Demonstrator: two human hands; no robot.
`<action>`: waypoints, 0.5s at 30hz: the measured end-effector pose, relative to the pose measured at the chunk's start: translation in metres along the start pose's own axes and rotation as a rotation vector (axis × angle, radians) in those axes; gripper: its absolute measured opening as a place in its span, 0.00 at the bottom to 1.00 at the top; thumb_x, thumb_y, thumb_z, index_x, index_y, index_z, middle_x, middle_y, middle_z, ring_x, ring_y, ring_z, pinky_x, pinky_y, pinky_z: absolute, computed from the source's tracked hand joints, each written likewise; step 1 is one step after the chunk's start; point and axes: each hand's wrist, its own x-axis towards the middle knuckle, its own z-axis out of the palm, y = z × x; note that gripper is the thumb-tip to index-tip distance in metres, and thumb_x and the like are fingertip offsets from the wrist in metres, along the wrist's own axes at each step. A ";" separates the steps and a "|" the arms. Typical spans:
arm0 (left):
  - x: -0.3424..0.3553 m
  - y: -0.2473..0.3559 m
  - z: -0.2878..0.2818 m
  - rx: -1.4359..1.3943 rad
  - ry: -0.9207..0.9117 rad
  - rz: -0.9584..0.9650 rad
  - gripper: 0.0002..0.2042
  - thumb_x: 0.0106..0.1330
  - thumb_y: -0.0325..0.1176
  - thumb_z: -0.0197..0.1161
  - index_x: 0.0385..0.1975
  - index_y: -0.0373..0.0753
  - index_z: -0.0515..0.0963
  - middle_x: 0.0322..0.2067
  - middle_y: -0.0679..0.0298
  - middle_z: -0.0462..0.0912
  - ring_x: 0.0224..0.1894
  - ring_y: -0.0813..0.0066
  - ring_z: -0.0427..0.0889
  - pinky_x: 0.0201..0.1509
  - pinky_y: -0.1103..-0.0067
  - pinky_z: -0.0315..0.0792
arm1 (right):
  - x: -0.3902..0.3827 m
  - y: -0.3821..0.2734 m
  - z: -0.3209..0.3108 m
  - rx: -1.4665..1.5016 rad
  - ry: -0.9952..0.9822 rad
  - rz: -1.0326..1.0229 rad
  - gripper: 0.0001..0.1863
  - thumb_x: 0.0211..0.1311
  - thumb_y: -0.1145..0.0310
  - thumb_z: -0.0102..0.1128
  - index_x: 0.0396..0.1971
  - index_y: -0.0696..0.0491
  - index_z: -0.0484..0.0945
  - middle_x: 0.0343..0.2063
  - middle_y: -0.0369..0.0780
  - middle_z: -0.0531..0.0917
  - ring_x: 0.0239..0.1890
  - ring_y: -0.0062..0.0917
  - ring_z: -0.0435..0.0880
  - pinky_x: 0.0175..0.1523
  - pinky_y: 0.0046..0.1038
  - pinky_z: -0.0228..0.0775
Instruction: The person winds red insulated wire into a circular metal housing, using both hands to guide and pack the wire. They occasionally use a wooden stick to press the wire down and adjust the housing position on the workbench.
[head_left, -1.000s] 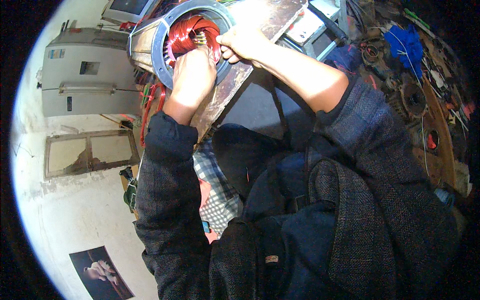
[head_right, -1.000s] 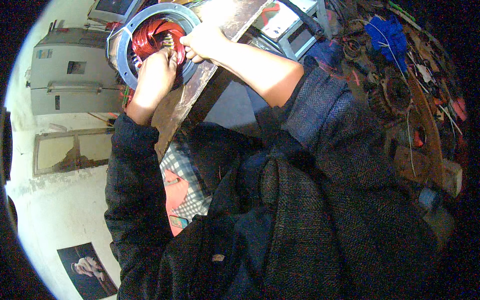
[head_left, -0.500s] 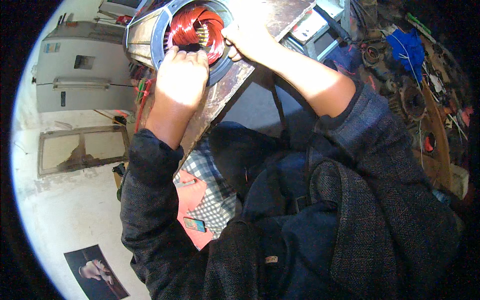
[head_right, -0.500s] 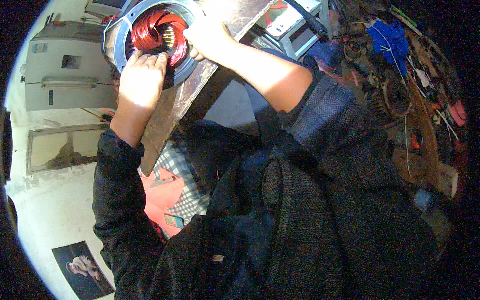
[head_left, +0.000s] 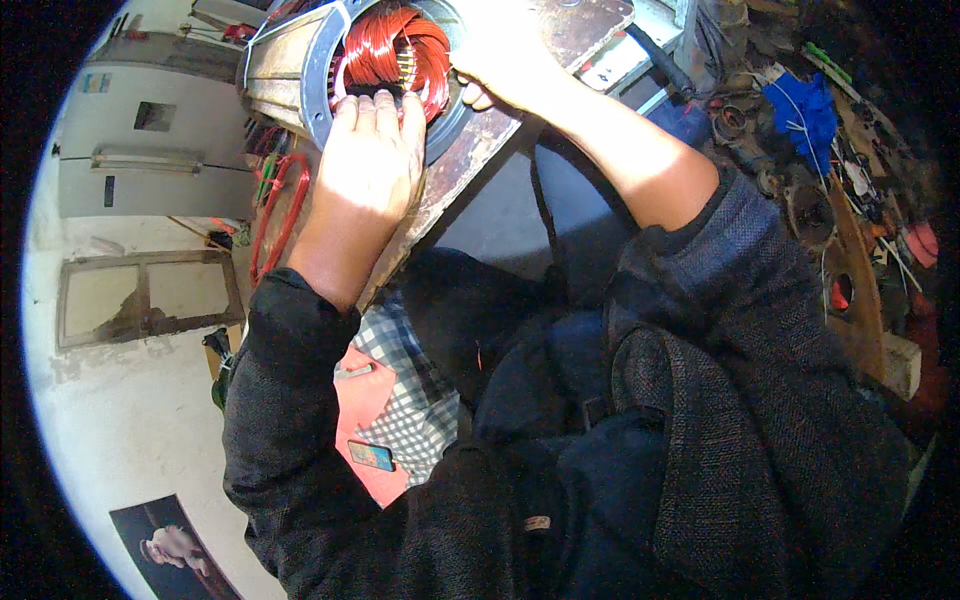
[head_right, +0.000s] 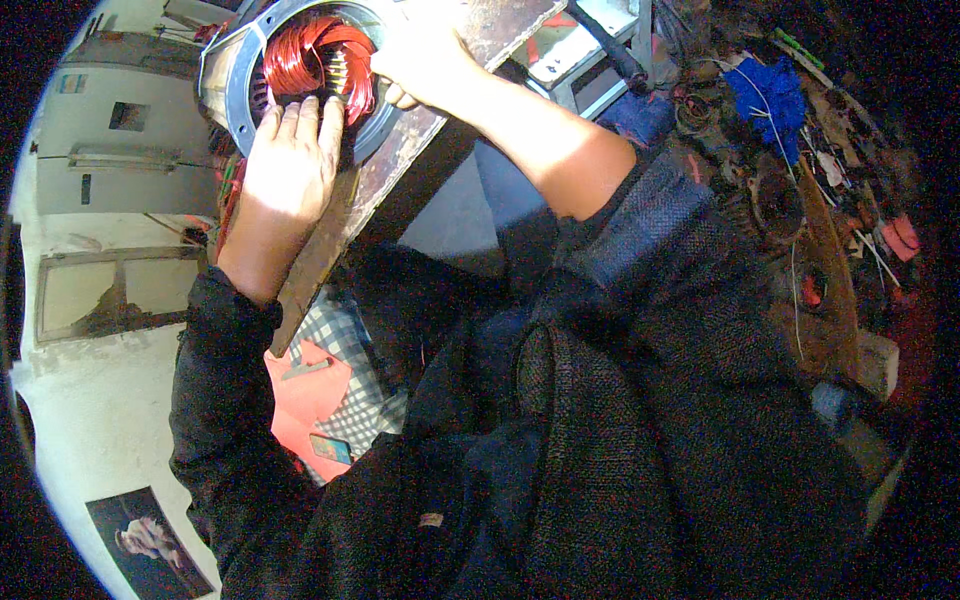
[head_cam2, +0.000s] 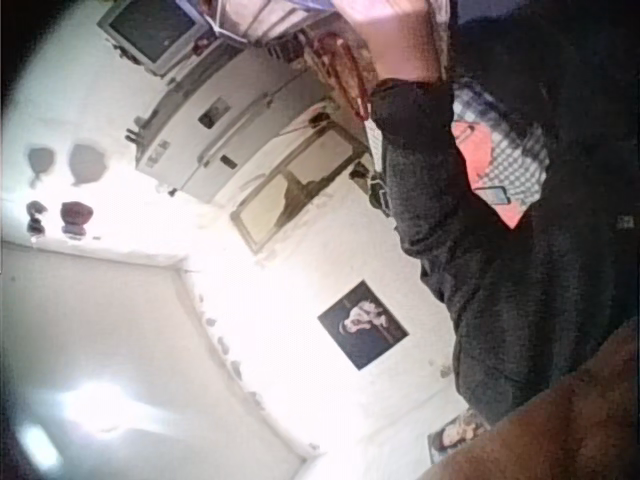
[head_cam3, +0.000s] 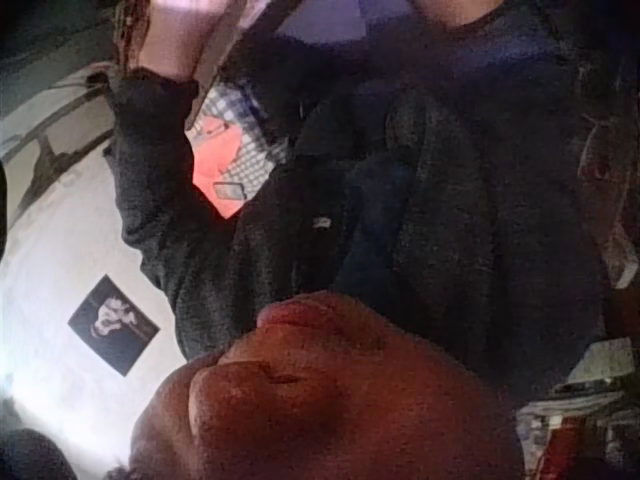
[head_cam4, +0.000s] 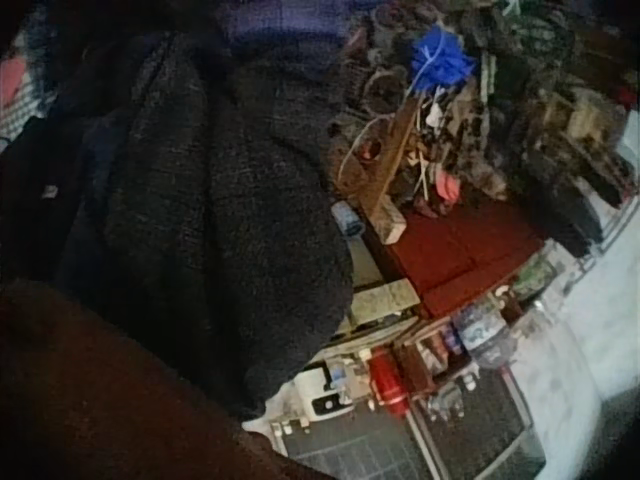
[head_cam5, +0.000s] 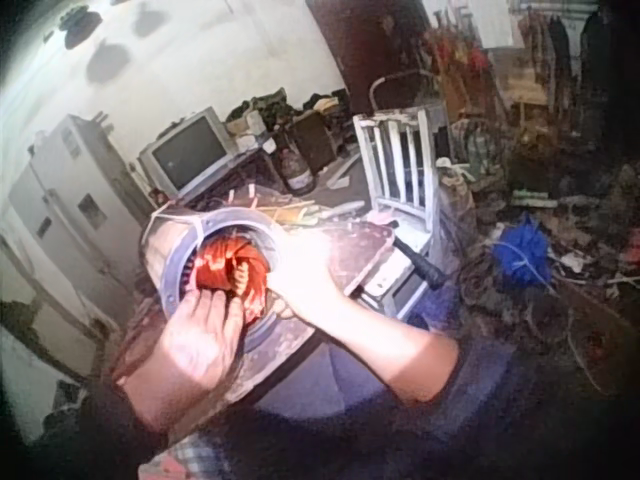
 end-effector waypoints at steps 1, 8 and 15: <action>-0.002 0.003 0.001 -0.070 -0.077 -0.022 0.24 0.73 0.33 0.52 0.66 0.30 0.72 0.57 0.44 0.83 0.58 0.51 0.84 0.69 0.60 0.70 | -0.004 0.000 0.000 0.166 -0.060 0.120 0.14 0.63 0.66 0.64 0.43 0.59 0.84 0.24 0.49 0.86 0.23 0.37 0.86 0.30 0.37 0.82; 0.007 0.011 0.010 -0.187 -0.003 -0.113 0.14 0.72 0.33 0.55 0.51 0.34 0.78 0.41 0.55 0.87 0.47 0.61 0.87 0.59 0.65 0.74 | -0.022 -0.006 -0.001 0.482 -0.250 0.358 0.11 0.71 0.68 0.60 0.37 0.61 0.84 0.26 0.46 0.86 0.24 0.28 0.87 0.30 0.29 0.84; 0.011 0.012 0.006 -0.228 -0.029 -0.140 0.11 0.71 0.33 0.56 0.47 0.37 0.79 0.36 0.58 0.88 0.43 0.63 0.88 0.56 0.68 0.75 | -0.045 -0.008 -0.005 0.479 -0.404 0.454 0.12 0.70 0.69 0.61 0.32 0.64 0.84 0.26 0.47 0.88 0.24 0.30 0.89 0.30 0.29 0.85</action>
